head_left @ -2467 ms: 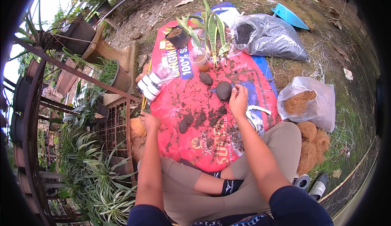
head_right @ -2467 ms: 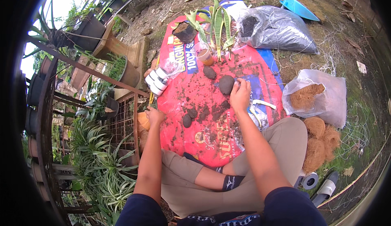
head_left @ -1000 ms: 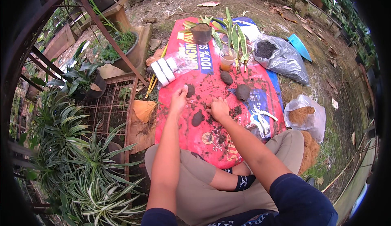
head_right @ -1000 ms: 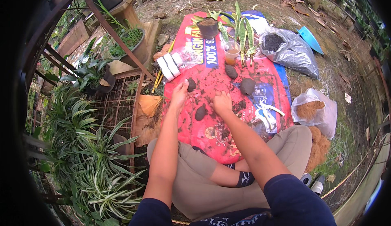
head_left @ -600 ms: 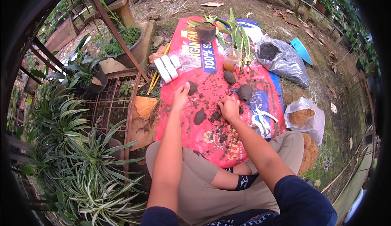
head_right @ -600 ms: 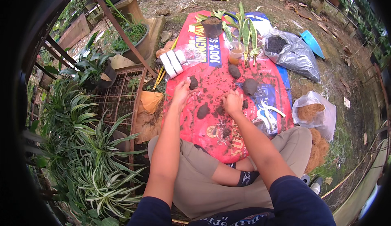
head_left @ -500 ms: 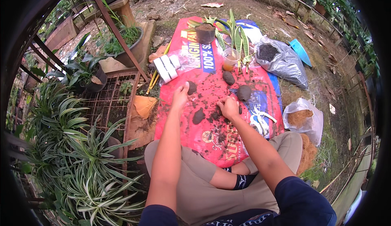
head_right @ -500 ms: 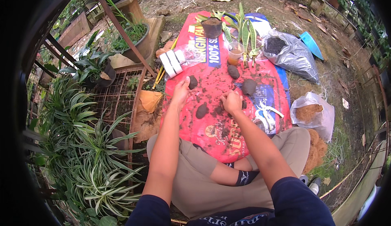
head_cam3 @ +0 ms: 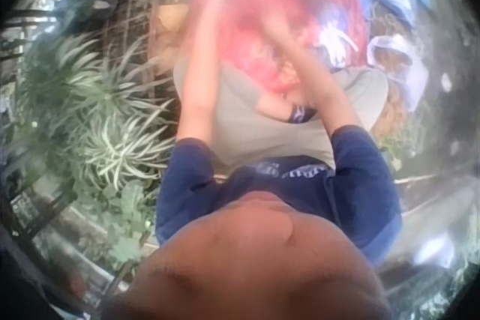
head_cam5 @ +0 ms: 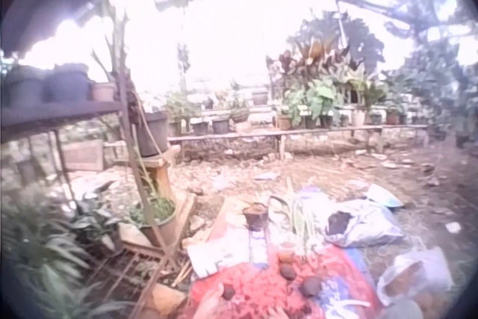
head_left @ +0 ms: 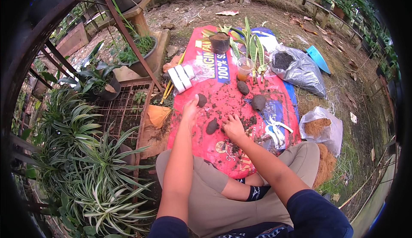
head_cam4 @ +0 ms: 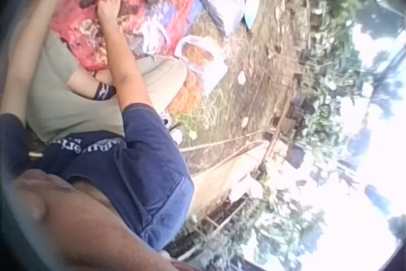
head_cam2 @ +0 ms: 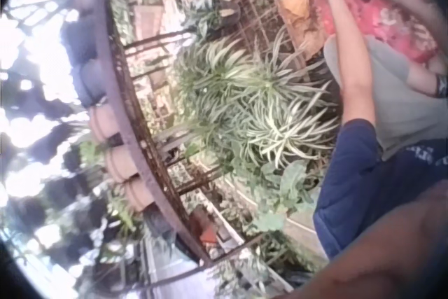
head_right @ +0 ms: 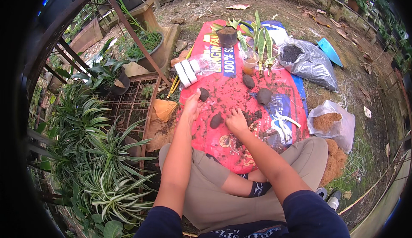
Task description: The person sits on the ground and uses their hands to break apart and mix soil on a red tarp. They handle small plant cuttings and soil clumps, repeatedly crumbling and combining them.
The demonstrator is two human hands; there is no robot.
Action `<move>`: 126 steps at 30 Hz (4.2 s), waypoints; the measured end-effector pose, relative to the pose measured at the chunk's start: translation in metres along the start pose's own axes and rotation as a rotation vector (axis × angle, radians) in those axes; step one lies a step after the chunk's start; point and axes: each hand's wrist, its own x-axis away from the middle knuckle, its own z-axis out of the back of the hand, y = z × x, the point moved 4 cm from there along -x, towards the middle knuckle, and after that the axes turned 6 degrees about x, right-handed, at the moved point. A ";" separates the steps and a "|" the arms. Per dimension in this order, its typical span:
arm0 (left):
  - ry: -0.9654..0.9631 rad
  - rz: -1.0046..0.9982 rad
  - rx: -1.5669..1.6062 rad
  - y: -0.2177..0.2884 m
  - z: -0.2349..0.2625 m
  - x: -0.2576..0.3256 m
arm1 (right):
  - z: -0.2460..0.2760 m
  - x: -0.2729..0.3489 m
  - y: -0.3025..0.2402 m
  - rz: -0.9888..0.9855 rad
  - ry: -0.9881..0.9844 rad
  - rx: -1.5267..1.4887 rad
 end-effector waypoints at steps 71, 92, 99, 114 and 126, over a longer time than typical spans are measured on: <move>-0.652 -0.001 -0.290 0.018 -0.087 0.097 | 0.192 0.008 0.083 -0.673 0.697 -1.168; -0.695 -0.023 -0.490 0.000 -0.108 0.120 | 0.153 0.075 0.102 -0.754 0.466 -1.198; -0.616 0.124 -0.098 0.002 -0.131 0.160 | 0.125 0.078 0.108 -0.720 0.465 -1.557; -0.456 0.122 -0.087 -0.047 -0.126 0.169 | 0.155 0.075 0.088 -0.564 0.400 -1.166; -0.438 0.100 -0.093 -0.041 -0.115 0.155 | 0.123 0.077 0.103 -0.785 0.387 -1.587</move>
